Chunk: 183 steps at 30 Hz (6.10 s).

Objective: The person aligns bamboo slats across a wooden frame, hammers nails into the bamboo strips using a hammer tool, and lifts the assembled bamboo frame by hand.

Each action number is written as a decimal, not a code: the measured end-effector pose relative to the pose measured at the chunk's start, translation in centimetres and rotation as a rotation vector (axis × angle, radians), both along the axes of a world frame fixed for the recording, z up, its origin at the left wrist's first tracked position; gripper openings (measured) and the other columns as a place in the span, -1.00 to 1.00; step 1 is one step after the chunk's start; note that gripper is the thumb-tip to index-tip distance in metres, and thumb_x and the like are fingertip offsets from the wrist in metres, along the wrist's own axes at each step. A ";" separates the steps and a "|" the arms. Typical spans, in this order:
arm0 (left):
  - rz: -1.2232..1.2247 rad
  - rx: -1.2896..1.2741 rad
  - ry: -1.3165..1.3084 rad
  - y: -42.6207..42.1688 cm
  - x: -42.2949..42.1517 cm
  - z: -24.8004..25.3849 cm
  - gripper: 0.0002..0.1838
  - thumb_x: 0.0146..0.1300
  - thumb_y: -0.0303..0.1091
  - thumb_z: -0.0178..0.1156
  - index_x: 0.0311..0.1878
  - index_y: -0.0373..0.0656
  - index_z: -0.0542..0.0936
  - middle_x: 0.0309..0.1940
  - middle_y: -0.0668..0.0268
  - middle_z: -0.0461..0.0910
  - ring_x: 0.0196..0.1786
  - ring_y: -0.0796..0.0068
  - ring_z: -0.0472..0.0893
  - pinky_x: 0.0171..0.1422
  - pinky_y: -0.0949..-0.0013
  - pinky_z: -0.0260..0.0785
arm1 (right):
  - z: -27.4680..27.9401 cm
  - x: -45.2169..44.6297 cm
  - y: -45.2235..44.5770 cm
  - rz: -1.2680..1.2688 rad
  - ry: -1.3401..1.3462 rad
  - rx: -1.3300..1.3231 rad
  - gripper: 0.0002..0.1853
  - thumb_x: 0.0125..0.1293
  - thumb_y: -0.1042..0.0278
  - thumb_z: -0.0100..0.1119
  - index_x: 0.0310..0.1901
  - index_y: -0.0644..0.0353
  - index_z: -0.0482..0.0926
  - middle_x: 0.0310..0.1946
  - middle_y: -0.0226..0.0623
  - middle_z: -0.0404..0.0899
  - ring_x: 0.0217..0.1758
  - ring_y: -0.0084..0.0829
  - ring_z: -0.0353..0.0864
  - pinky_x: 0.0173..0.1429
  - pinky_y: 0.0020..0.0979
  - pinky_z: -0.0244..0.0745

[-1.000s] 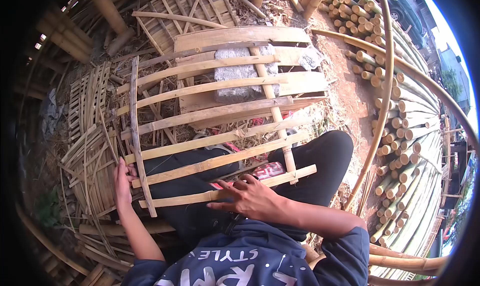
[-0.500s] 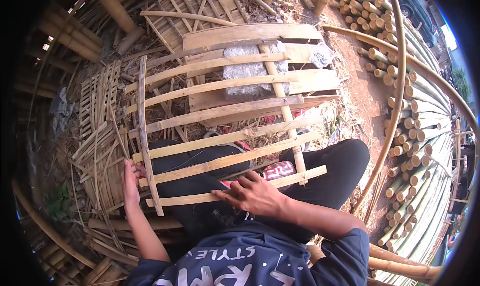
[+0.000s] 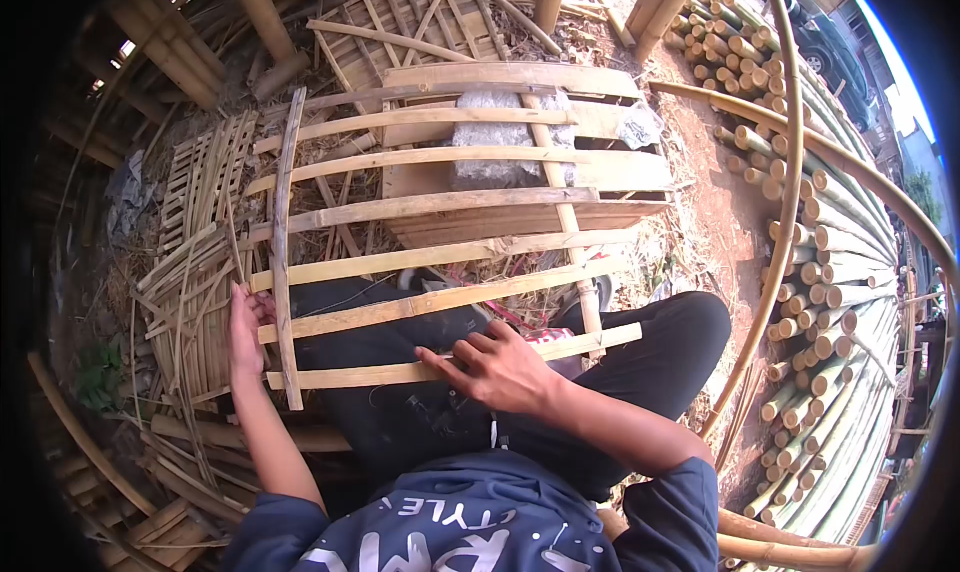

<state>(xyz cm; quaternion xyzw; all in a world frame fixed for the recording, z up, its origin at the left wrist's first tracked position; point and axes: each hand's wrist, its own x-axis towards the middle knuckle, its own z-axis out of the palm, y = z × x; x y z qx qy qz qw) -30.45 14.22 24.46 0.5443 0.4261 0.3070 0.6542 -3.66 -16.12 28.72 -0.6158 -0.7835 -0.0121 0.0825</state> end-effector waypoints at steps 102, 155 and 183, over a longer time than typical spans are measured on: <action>-0.535 -0.146 0.221 -0.4 18.4 -0.4 -0.65 0.55 -0.04 0.11 -0.16 -0.17 0.48 -0.50 0.25 0.62 -0.39 0.42 0.67 -0.22 0.35 0.48 | -6.2 27.7 -5.3 -0.959 2.461 0.318 -0.85 0.55 0.21 0.13 -0.01 0.04 0.48 -0.41 -0.54 0.52 -0.44 -0.67 0.49 -0.27 -0.51 0.51; -0.474 -0.270 0.181 0.1 18.7 -0.1 -0.55 0.63 0.06 -0.13 0.13 -0.17 0.43 -0.33 0.15 0.65 -0.62 0.41 0.61 -0.55 0.35 0.49 | -5.2 28.0 -5.1 -1.079 2.328 0.211 -0.66 0.50 0.03 0.20 -0.10 0.19 0.55 -0.40 -0.47 0.58 -0.42 -0.64 0.60 -0.36 -0.48 0.57; -0.485 -0.345 0.239 -2.1 14.6 2.9 -0.64 0.63 0.02 -0.11 -0.01 -0.12 0.40 -0.31 0.08 0.68 -0.59 0.33 0.66 -0.49 0.28 0.55 | -2.4 23.8 -7.8 -1.330 1.787 0.186 -0.68 0.42 0.06 0.34 -0.11 0.20 0.70 -0.39 -0.40 0.70 -0.47 -0.60 0.58 -0.41 -0.49 0.46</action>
